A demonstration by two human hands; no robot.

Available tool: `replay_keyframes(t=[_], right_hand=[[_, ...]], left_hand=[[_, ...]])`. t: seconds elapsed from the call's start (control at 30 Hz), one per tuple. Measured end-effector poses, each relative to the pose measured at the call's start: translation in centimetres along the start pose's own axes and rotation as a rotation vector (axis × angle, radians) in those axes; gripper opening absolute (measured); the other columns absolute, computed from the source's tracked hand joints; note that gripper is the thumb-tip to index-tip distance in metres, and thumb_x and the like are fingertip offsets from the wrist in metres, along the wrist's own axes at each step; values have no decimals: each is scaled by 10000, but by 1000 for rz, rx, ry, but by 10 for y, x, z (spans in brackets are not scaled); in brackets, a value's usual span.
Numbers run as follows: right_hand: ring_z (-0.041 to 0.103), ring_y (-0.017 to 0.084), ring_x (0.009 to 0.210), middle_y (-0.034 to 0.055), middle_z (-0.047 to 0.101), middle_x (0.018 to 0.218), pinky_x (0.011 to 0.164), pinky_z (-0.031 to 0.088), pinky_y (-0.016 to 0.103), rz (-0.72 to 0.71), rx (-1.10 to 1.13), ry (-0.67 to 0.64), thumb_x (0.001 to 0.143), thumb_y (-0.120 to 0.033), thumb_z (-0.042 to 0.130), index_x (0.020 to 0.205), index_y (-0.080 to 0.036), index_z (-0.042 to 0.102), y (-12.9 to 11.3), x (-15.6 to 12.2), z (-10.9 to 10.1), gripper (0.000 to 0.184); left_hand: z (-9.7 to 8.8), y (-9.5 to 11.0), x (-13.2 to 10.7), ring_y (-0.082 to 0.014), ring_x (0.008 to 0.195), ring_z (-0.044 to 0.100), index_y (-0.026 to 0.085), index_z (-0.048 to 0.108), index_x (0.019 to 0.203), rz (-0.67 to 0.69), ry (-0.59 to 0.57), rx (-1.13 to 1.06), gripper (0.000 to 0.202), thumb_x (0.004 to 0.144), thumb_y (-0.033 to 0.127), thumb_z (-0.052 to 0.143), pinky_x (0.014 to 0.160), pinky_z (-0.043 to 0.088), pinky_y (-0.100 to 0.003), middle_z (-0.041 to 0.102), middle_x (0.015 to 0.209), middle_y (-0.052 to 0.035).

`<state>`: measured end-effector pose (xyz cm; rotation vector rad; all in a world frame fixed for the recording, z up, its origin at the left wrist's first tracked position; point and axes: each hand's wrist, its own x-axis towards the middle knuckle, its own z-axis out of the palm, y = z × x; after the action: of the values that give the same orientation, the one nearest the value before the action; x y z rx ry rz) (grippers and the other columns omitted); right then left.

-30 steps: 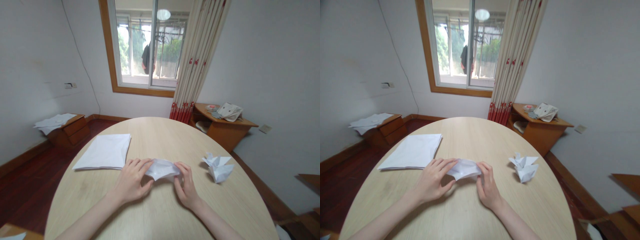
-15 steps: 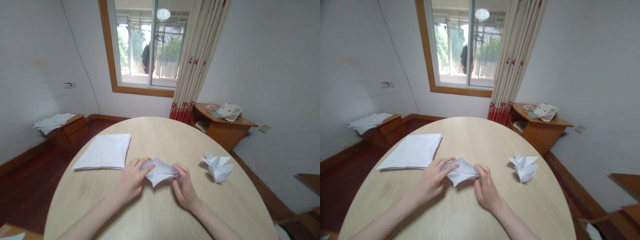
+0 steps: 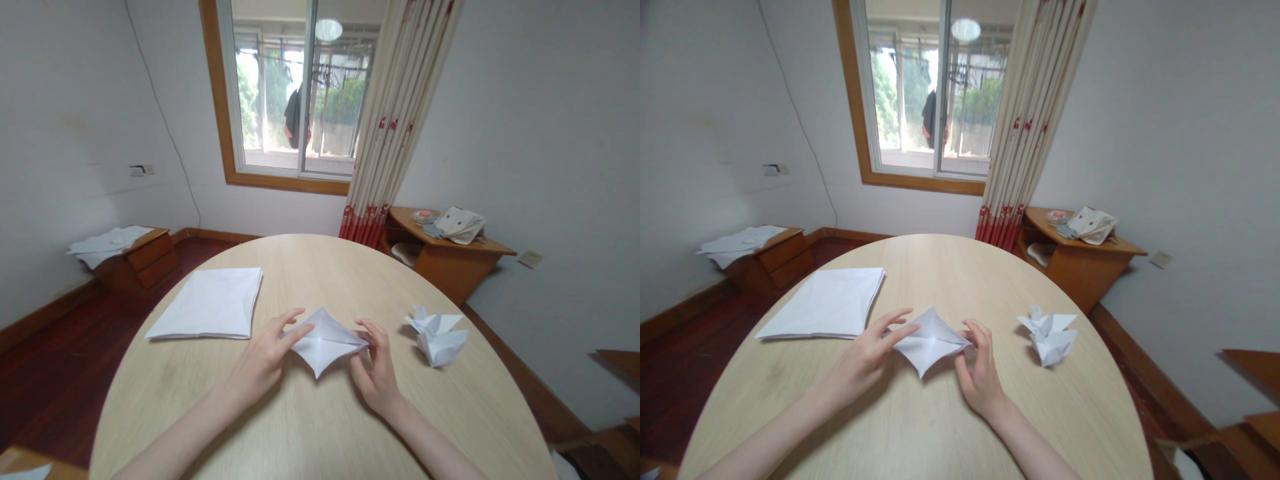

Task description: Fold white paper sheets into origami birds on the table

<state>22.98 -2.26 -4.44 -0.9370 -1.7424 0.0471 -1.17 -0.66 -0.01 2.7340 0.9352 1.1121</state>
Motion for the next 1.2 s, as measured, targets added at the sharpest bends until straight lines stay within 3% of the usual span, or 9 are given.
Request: replay_keyframes(t=[0.17, 0.23, 0.33, 0.43, 0.53, 0.63, 0.83, 1.03, 1.2], right_hand=[[589, 201, 972, 123, 456, 1230, 827, 557, 396, -5, 59, 5, 884, -119, 454, 1368, -251, 322, 0, -1, 2, 519], [589, 202, 983, 127, 461, 1229, 829, 558, 397, -6, 65, 5, 888, -117, 447, 1366, -246, 327, 0, -1, 2, 510], [572, 215, 1034, 125, 479, 1201, 826, 557, 400, -23, 50, 6, 889, -114, 437, 1327, -233, 368, -2, 2, 1, 459], [539, 239, 1098, 111, 516, 1136, 840, 541, 418, -58, 9, 6, 889, -109, 444, 1212, -230, 451, -5, 5, -1, 345], [537, 234, 1092, 101, 534, 1089, 854, 527, 416, -103, -30, -4, 891, -90, 447, 1152, -229, 482, -8, 9, -4, 298], [539, 221, 1083, 98, 537, 1081, 865, 522, 391, -142, -38, -8, 892, -77, 446, 1147, -224, 493, -11, 11, -6, 298], [554, 212, 1068, 88, 556, 1071, 846, 538, 369, -158, -22, -13, 898, -73, 452, 1169, -239, 508, -13, 11, -7, 323], [573, 208, 1053, 88, 576, 1045, 798, 565, 346, -169, 0, -23, 907, -79, 454, 1171, -236, 519, -14, 10, -7, 314], [606, 195, 997, 83, 592, 1035, 831, 553, 350, -231, -43, -30, 907, -85, 460, 1154, -231, 533, -18, 12, -8, 296]], left_hand=[[5, 5, 2, -197, 1109, 586, 267, 382, 1394, -91, 100, -218, 601, 856, -1, 393, 927, 517, -373, 501, 1323, -113], [9, 7, 2, -183, 1048, 619, 255, 422, 1366, -159, 163, -333, 545, 863, 43, 440, 885, 540, -354, 528, 1297, -110], [12, 10, 3, -191, 1043, 626, 221, 593, 1189, -310, 208, -493, 359, 853, 123, 511, 815, 562, -321, 522, 1324, -112], [13, 12, 5, -244, 1164, 559, 191, 708, 957, -473, 223, -586, 181, 832, 222, 581, 842, 544, -332, 568, 1279, -115], [15, 12, 7, -279, 1178, 544, 178, 745, 816, -585, 209, -657, 194, 825, 312, 605, 859, 519, -346, 647, 1164, -124], [17, 10, 6, -269, 1052, 613, 172, 755, 872, -647, 190, -741, 269, 844, 381, 587, 878, 492, -364, 687, 1105, -116], [16, 16, 6, -263, 1164, 548, 188, 680, 1145, -524, 39, -803, 383, 928, 428, 476, 1028, 378, -394, 644, 1213, -90], [21, 18, 1, -271, 1249, 469, 234, 540, 1311, -342, -104, -685, 557, 783, 322, 697, 1084, 321, -422, 532, 1352, -85], [30, 17, -1, -212, 1223, 500, 251, 564, 1280, -313, -85, -650, 379, 918, 194, 467, 1074, 348, -385, 570, 1306, -61]])
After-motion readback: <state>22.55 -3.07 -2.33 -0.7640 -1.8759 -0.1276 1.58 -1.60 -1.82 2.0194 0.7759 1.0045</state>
